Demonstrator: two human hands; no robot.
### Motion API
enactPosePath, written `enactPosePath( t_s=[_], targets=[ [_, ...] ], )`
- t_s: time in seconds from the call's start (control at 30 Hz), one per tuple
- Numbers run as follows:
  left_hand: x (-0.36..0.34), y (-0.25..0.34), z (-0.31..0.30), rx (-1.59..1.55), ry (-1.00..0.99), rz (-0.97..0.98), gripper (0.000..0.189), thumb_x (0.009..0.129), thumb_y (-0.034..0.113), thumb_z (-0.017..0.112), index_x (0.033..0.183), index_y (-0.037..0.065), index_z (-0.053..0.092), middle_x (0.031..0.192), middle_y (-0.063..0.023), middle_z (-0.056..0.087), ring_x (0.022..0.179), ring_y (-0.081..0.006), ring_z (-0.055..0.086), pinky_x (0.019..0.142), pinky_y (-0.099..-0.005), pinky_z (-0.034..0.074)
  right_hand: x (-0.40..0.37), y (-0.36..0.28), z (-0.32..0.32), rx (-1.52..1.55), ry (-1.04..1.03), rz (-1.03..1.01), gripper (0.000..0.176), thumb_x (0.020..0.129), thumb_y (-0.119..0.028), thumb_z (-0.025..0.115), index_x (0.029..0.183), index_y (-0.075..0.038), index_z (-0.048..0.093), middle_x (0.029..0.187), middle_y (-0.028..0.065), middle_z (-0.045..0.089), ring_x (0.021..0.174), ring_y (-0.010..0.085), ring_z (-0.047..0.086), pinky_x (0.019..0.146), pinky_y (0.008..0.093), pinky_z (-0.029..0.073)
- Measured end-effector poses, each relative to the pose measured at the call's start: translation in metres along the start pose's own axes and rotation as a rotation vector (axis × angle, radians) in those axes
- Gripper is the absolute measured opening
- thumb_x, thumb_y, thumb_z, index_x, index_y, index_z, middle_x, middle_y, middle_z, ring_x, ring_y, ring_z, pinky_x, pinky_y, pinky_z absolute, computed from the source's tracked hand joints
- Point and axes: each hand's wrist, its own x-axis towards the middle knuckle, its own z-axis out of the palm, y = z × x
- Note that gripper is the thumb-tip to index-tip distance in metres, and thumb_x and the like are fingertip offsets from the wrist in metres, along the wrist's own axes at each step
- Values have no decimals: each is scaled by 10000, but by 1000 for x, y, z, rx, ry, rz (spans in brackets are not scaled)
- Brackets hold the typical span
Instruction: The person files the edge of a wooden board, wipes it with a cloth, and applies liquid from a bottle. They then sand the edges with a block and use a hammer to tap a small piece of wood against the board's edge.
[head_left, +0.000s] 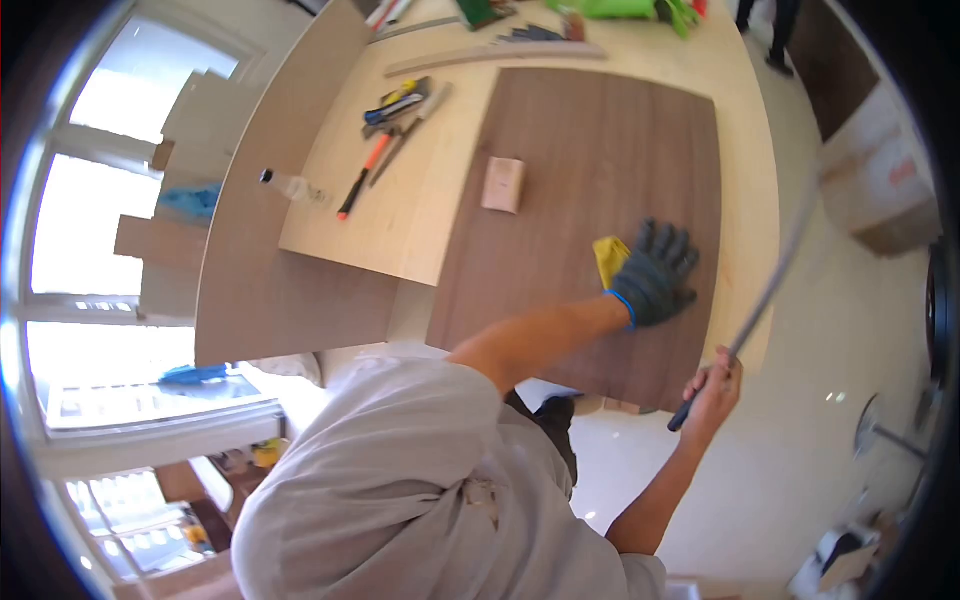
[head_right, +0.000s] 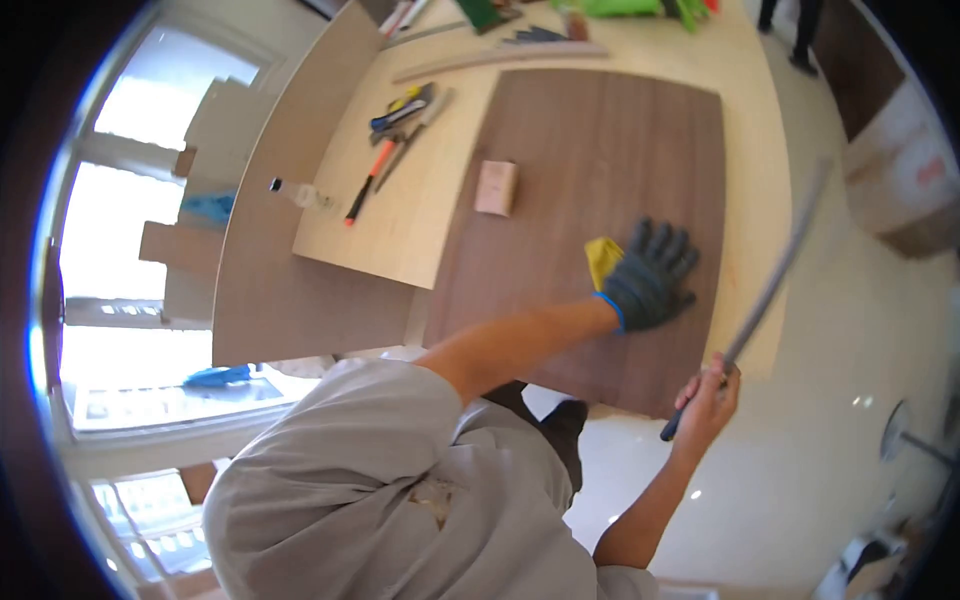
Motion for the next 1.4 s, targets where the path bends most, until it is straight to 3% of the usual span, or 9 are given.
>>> enactPosePath(
  t_s=[0.2, 0.3, 0.43, 0.5, 0.7, 0.97, 1.17, 1.3, 1.4],
  targets=[
    [-56, -38, -66, -358, -1, 75, 390, 902, 232, 624, 1230, 22, 635, 1375, -221, 553, 1306, -398, 488, 1133, -539, 340, 15, 13, 106, -604, -181, -248, 439, 974, -332, 658, 1202, 40, 608, 918, 144, 700, 850, 240, 674, 790, 370, 516],
    [-139, -121, -129, -392, 120, -148, 341, 903, 139, 614, 1218, 10, 633, 1290, -211, 611, 1207, -368, 572, 1051, -449, 452, 1, 0, 162, -785, -220, -253, 391, 969, -295, 657, 1217, 5, 614, 968, 181, 701, 885, 271, 687, 794, 383, 516],
    [-217, -311, -185, 61, 308, -755, 471, 930, 180, 627, 1366, 33, 528, 1327, -228, 577, 1239, -400, 531, 1035, -474, 445, 3, 26, 226, -898, -197, -408, 383, 953, -259, 664, 1252, -25, 613, 1057, 216, 699, 996, 380, 674, 869, 439, 511],
    [-234, -390, -205, 413, 435, -781, 643, 889, 254, 688, 1448, 61, 435, 1392, -232, 516, 1261, -407, 499, 1007, -513, 447, 6, 40, 251, -932, -155, -448, 409, 940, -239, 677, 1282, -28, 596, 1088, 222, 688, 1023, 410, 654, 890, 441, 503],
    [-245, -479, -235, 374, -7, -990, 341, 907, 398, 654, 1036, 83, 664, 1035, -142, 648, 966, -342, 632, 786, -492, 511, -10, 38, 274, -1159, -73, -649, 441, 940, -204, 675, 1336, -37, 578, 1033, 195, 690, 934, 350, 668, 866, 412, 512],
    [-262, -383, -241, -119, 297, -946, 245, 919, 269, 688, 1032, 57, 641, 927, -180, 633, 875, -372, 627, 746, -495, 498, -114, 7, 320, -510, -747, -109, 476, 988, -193, 651, 1414, -22, 524, 1140, 132, 684, 1006, 161, 672, 869, 308, 538],
    [-230, -236, -219, -612, 341, -526, 311, 825, 125, 754, 1101, 62, 627, 952, -160, 648, 887, -372, 618, 767, -470, 502, -130, 5, 378, 67, -703, -123, 594, 1010, -175, 623, 1506, 15, 356, 1364, 204, 553, 1268, 213, 540, 1022, 350, 472],
    [-194, -231, -222, -752, -66, -107, 485, 805, 223, 785, 1228, 77, 598, 1111, -191, 641, 1036, -384, 609, 894, -477, 498, -104, -7, 336, 40, -299, -60, 307, 1051, -217, 542, 1254, 13, 527, 907, 94, 683, 793, 172, 677, 710, 283, 545],
    [-145, -249, -212, -500, 32, -117, 685, 787, 357, 794, 1361, 89, 533, 1318, -234, 552, 1253, -391, 516, 1044, -496, 423, -102, -15, 284, 96, -106, -37, 232, 1058, -231, 526, 1162, -26, 562, 612, -43, 440, 501, 57, 448, 543, 237, 463]
  ],
)
